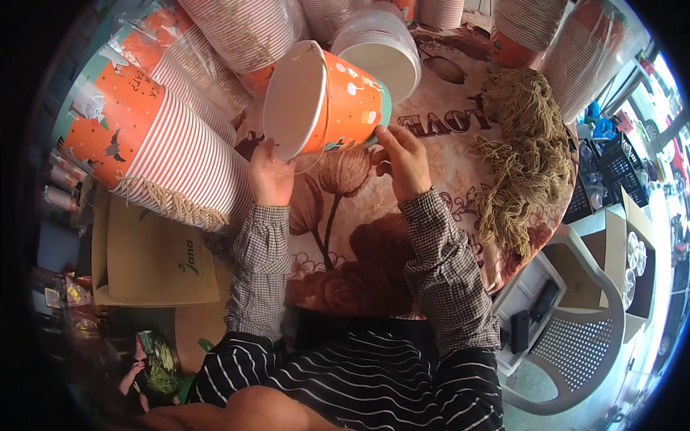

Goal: Threading and knotting twine through pre-punched holes in paper cups to create handles.

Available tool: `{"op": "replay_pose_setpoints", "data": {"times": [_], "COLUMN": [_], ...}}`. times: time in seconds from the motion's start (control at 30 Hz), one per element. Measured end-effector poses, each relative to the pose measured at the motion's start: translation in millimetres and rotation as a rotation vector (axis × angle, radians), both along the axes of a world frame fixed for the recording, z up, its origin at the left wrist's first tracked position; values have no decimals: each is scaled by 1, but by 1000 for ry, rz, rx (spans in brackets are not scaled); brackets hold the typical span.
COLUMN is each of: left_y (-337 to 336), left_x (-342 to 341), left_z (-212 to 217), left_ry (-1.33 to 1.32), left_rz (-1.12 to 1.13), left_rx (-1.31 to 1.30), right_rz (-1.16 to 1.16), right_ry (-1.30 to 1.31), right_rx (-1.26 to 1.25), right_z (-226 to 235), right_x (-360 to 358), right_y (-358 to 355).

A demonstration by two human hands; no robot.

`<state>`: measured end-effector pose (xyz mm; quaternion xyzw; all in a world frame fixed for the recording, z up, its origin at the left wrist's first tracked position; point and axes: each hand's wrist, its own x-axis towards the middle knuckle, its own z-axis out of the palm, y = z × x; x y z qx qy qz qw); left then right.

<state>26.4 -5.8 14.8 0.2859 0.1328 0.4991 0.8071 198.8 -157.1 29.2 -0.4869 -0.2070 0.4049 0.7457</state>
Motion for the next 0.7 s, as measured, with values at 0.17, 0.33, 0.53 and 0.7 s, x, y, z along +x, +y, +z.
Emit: {"op": "replay_pose_setpoints", "data": {"times": [0.17,0.33,0.53,0.7], "left_y": [8,-5,-11,-19], "left_x": [0,12,13,11], "left_z": [-11,-12,-16,-4], "left_ry": [71,539,770,837], "left_rz": [-69,359,509,783], "left_rx": [171,367,824,1081], "right_rz": [-1,-65,-89,-69], "right_ry": [29,43,13,16], "right_rx": [206,229,189,211], "right_z": [-17,-22,-30,-24], "right_x": [1,7,12,7], "right_y": [5,3,5,5]}}
